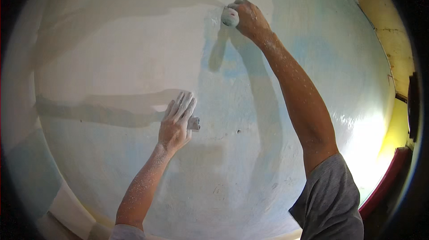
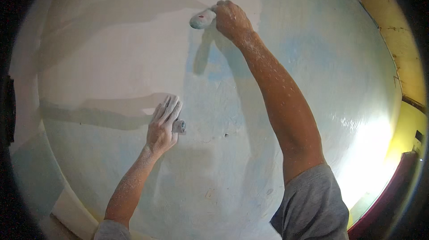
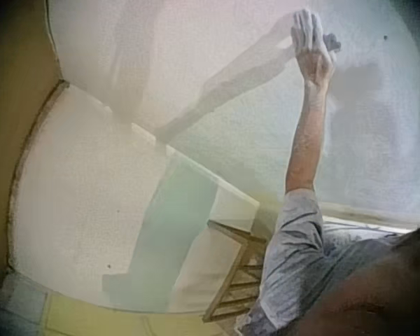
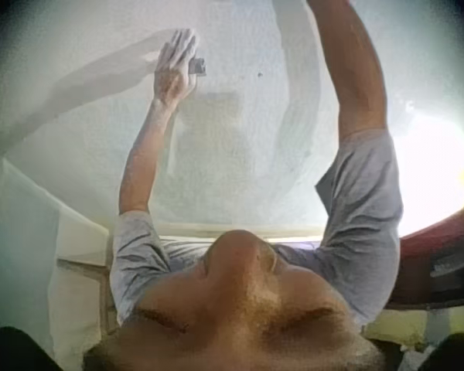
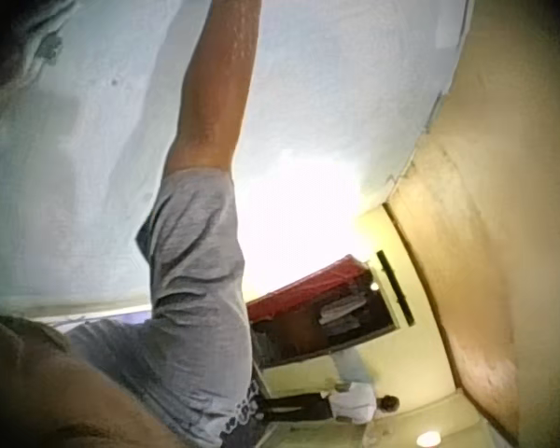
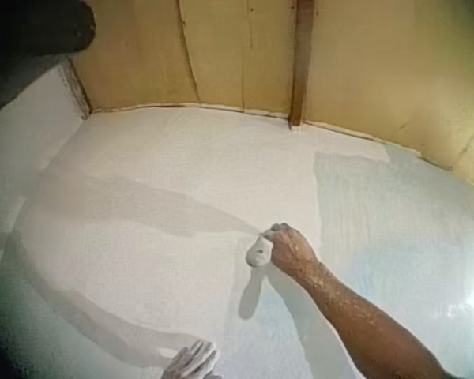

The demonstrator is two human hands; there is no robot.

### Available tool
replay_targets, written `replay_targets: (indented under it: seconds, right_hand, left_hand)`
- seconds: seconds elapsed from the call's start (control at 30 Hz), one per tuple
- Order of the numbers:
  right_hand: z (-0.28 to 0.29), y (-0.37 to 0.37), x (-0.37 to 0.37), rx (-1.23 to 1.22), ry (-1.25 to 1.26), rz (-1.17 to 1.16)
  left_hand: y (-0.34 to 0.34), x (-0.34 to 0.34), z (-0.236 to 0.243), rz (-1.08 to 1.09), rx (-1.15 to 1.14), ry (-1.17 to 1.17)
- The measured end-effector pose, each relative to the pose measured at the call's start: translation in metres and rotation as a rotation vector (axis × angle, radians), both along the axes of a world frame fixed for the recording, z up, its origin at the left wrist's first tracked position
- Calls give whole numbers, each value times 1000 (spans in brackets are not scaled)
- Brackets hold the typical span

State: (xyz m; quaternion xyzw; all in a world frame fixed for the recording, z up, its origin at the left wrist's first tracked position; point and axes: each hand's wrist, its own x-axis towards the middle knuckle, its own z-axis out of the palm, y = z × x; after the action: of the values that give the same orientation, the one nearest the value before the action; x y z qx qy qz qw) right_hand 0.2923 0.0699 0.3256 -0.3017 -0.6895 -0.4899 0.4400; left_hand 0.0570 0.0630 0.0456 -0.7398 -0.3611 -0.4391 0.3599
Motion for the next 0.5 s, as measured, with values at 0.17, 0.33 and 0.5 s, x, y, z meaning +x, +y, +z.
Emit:
replay_targets:
  seconds: [0.17, 0.33, 0.5]
  right_hand:
    - [-89, 3, -16, -18, -117, -4]
    - [-146, -3, -12, -80, -132, 13]
    - [-198, -7, 17, -137, -291, 3]
  left_hand:
    - [3, -25, -36, -51, -53, -6]
    - [2, -36, -53, 12, -96, 22]
    - [-1, -42, -49, 72, -140, 78]
